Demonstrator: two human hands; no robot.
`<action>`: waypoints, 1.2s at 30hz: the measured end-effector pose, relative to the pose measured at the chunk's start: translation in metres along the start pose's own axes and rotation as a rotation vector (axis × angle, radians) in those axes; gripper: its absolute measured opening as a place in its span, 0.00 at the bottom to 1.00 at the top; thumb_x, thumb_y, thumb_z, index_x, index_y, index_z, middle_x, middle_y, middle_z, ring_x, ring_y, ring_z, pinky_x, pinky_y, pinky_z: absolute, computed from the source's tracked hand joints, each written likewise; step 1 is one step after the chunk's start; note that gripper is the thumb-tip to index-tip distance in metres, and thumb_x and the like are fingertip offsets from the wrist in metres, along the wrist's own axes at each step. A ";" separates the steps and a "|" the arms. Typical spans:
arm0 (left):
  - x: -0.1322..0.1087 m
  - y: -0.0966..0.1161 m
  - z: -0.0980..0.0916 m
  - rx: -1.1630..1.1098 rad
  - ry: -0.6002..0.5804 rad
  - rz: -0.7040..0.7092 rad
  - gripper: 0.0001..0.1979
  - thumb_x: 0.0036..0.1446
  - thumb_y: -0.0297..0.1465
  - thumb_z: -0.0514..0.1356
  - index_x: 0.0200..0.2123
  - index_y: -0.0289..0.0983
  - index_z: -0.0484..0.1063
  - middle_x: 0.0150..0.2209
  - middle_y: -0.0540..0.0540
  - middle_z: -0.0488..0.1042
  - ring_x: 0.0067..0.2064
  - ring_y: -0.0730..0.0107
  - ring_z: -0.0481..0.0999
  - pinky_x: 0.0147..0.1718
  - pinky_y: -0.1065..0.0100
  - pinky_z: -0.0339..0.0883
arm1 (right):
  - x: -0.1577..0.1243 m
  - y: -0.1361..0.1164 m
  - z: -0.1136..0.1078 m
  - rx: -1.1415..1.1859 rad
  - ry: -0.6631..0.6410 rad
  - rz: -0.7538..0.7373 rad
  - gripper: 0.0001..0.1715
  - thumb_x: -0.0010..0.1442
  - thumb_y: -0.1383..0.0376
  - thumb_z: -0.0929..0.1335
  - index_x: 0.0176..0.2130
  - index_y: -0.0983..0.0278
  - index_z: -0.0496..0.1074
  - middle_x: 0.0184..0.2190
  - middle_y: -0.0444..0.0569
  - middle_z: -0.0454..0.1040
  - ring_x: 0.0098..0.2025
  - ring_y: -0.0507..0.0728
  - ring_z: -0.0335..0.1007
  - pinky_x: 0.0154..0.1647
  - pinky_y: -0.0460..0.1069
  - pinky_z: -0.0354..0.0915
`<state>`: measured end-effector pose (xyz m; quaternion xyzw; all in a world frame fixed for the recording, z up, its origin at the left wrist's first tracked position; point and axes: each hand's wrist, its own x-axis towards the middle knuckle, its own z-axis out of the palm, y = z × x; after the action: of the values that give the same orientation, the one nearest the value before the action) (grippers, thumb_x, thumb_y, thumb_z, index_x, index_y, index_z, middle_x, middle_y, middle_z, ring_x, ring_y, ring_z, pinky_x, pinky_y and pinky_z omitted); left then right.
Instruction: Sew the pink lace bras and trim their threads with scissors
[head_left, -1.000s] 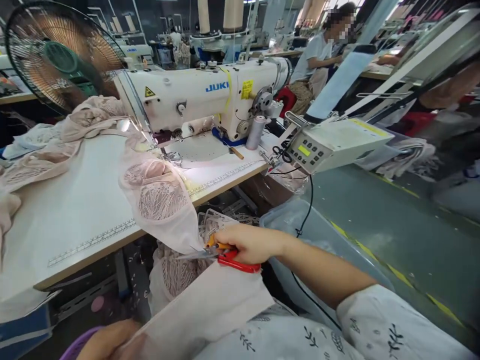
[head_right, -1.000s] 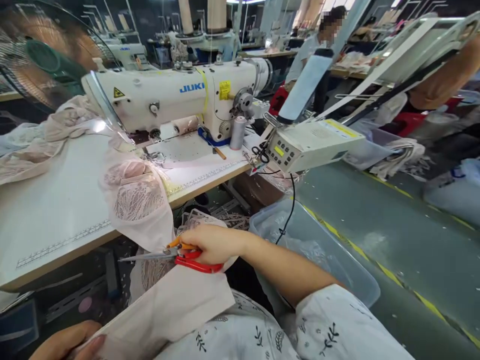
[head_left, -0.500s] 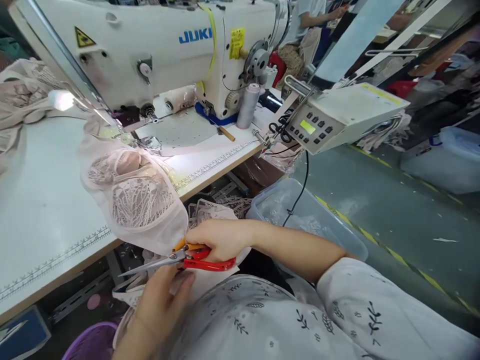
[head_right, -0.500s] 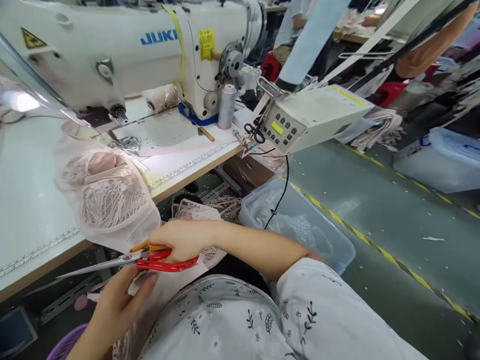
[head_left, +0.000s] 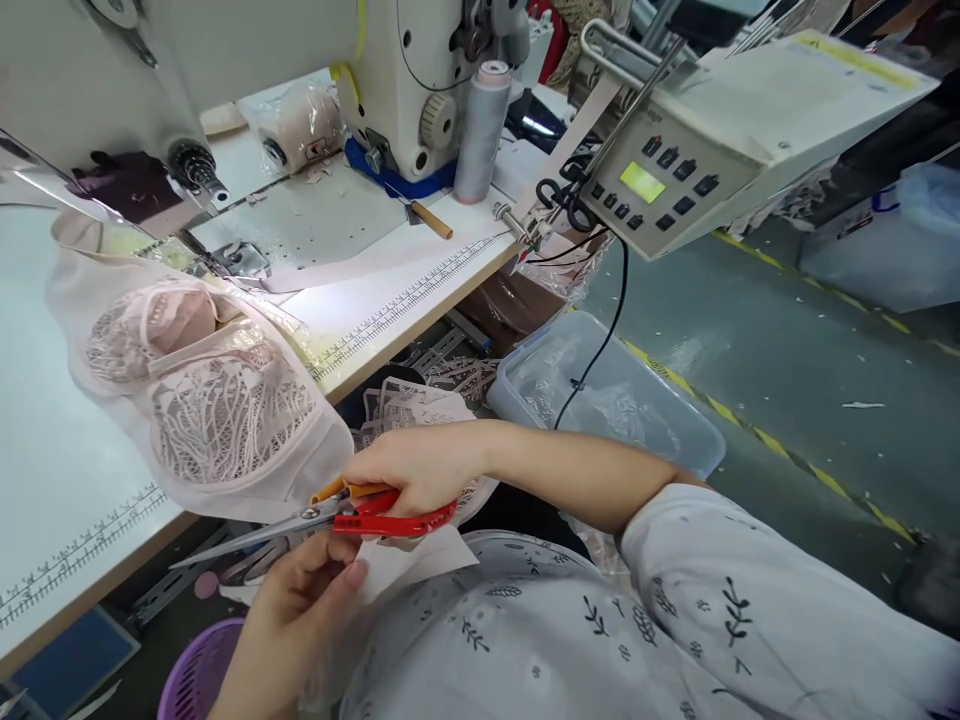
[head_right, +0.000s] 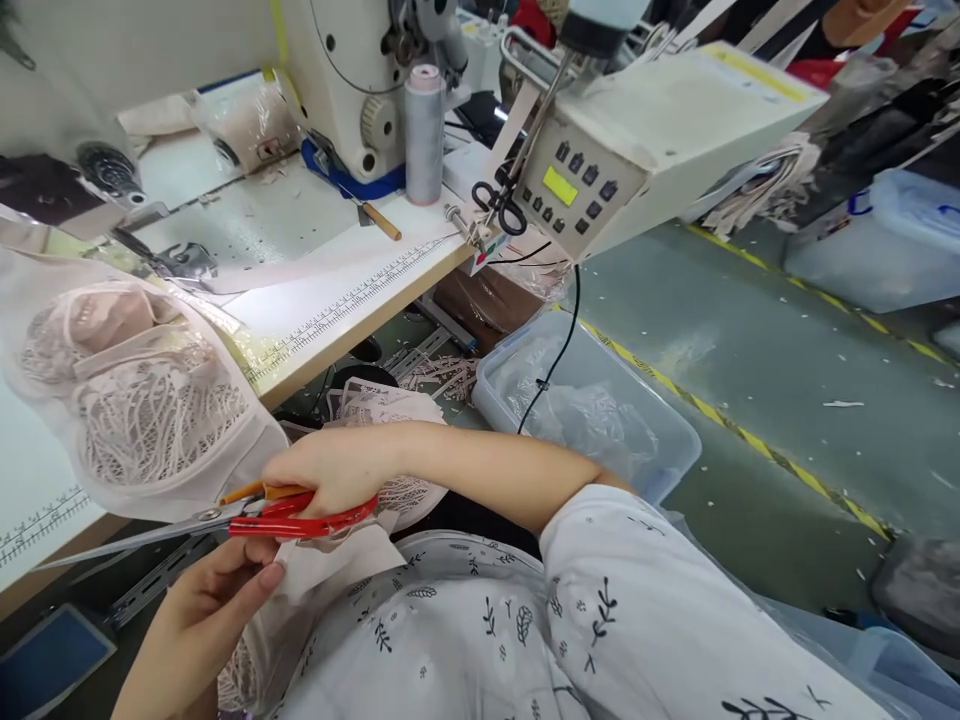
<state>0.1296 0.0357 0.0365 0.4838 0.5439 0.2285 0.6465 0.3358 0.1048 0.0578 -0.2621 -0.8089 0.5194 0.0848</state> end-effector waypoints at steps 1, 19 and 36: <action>0.001 -0.001 0.001 -0.004 0.020 -0.017 0.15 0.43 0.43 0.67 0.22 0.37 0.72 0.23 0.50 0.70 0.26 0.73 0.65 0.24 0.74 0.60 | 0.000 0.000 0.000 0.009 -0.001 -0.007 0.13 0.52 0.70 0.66 0.27 0.62 0.54 0.23 0.38 0.60 0.26 0.49 0.56 0.26 0.45 0.52; 0.010 -0.007 0.008 -0.100 0.074 -0.159 0.16 0.37 0.42 0.70 0.25 0.36 0.76 0.24 0.47 0.76 0.24 0.69 0.70 0.18 0.73 0.60 | -0.002 0.003 0.004 0.125 -0.014 -0.031 0.15 0.47 0.72 0.69 0.30 0.62 0.57 0.25 0.37 0.64 0.28 0.49 0.61 0.27 0.44 0.55; -0.001 -0.028 -0.004 -0.228 0.178 -0.113 0.19 0.42 0.43 0.68 0.19 0.35 0.67 0.16 0.54 0.63 0.19 0.80 0.57 0.18 0.76 0.49 | -0.066 0.005 0.056 0.150 0.152 0.119 0.17 0.50 0.69 0.67 0.24 0.61 0.51 0.23 0.41 0.58 0.25 0.50 0.52 0.24 0.45 0.52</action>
<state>0.1188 0.0248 0.0129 0.3537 0.5960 0.2941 0.6582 0.3703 0.0286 0.0377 -0.3411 -0.7421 0.5612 0.1341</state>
